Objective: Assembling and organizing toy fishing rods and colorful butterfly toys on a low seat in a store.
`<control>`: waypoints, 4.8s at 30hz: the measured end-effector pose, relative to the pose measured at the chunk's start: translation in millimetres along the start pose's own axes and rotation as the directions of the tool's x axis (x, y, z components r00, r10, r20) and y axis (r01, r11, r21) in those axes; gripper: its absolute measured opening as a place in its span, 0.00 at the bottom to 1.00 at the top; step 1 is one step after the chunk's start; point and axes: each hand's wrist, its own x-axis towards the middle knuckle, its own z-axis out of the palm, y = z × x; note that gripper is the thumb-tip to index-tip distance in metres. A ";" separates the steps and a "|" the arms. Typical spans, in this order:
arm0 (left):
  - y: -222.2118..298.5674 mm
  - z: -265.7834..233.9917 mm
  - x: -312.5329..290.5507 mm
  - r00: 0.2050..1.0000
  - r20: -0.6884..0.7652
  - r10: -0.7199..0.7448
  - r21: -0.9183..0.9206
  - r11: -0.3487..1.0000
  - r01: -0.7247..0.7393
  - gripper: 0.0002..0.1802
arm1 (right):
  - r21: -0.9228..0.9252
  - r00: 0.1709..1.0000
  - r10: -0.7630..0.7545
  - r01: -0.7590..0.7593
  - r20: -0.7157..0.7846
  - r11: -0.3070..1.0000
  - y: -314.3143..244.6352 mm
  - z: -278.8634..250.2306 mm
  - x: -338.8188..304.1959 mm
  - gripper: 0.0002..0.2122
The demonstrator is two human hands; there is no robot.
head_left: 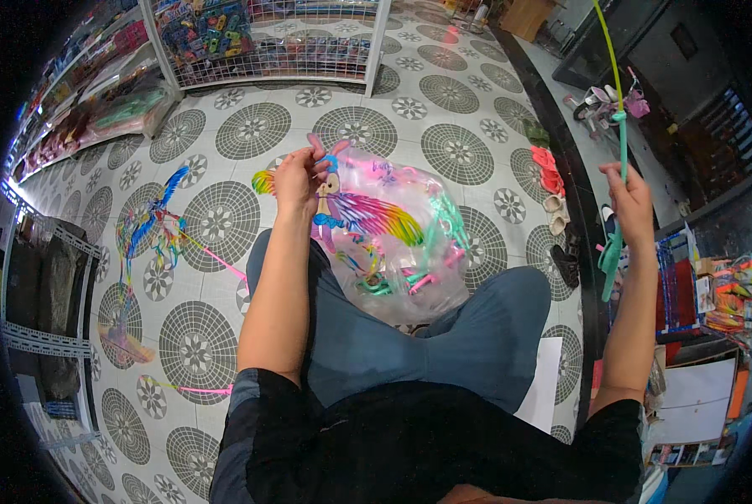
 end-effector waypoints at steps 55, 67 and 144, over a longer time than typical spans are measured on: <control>22.3 30.3 -36.4 0.787 0.131 0.603 0.335 0.720 -0.608 0.08 | -0.113 0.772 0.009 0.082 0.636 0.990 67.0 39.2 -86.5 0.13; 25.6 27.1 -38.8 0.835 0.234 0.499 0.714 0.494 -0.496 0.10 | -0.037 0.805 0.052 -0.038 0.591 0.999 76.4 38.2 -76.5 0.17; 25.4 -4.4 -4.6 1.000 0.020 0.000 0.201 0.980 -0.004 0.12 | -0.493 0.897 -0.237 0.408 0.374 0.768 -12.3 27.4 -18.8 0.07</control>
